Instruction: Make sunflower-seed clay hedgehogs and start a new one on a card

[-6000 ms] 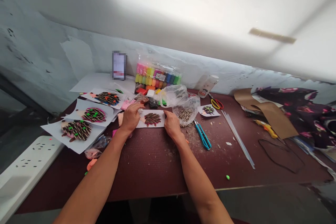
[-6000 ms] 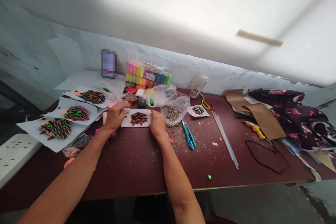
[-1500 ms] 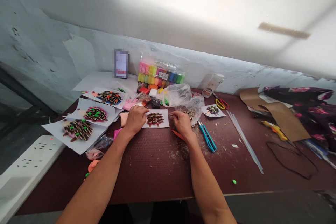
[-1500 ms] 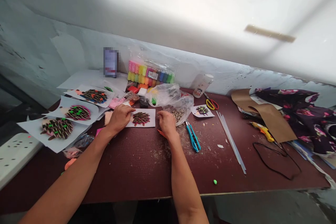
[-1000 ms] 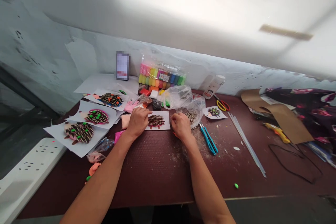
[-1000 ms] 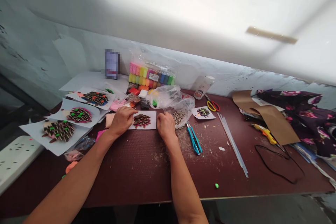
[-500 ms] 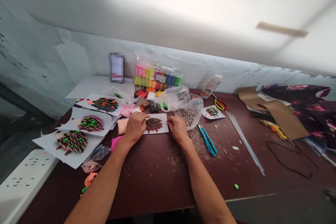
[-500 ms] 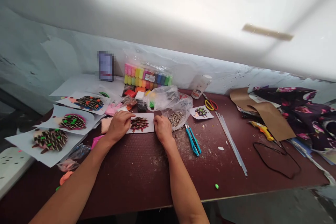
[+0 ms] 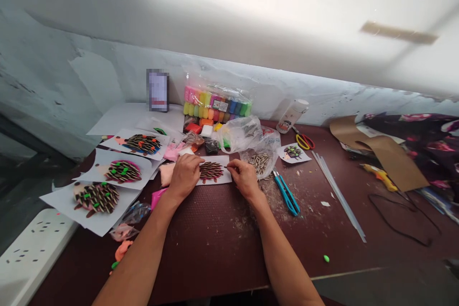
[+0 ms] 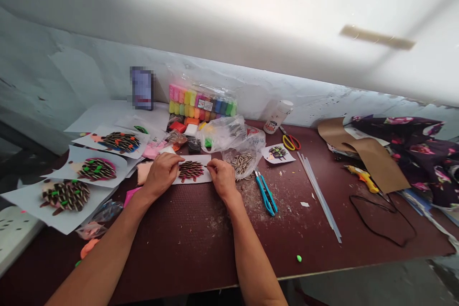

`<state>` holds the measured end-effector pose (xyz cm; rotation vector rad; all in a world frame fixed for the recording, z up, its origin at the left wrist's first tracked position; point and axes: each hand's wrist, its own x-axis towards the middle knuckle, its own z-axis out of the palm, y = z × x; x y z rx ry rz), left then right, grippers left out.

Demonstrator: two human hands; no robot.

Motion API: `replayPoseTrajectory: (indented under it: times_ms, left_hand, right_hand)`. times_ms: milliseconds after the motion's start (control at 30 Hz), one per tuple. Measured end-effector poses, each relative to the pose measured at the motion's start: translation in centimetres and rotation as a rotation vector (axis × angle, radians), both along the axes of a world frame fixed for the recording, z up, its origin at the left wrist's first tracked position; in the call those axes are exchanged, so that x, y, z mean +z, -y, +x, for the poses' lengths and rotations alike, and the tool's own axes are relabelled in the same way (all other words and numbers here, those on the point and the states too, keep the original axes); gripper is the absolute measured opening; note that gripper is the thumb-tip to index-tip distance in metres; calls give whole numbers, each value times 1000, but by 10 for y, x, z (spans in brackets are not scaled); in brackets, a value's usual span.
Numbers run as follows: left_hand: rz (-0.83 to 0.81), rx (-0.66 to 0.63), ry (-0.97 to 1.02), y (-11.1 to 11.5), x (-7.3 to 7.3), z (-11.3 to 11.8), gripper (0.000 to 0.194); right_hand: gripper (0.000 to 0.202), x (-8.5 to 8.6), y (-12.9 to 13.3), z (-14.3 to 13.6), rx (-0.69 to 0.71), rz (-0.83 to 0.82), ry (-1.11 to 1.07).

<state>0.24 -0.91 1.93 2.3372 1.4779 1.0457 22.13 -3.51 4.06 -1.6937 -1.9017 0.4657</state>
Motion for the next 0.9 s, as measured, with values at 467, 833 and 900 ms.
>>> replayPoseTrajectory:
  times_ms: [467,833,900]
  left_hand:
    - [-27,-11,-30,0,2,-1,31]
    - [-40,-16,-31,0,2,-1,32]
    - [-36,-13,-32,0,2,-1,32]
  right_hand:
    - [21,-3,-1,-3,48,-12,64]
    - [18,-8,-2,-6,65,7,43]
    - [18,-7,-1,-6,57,0,44]
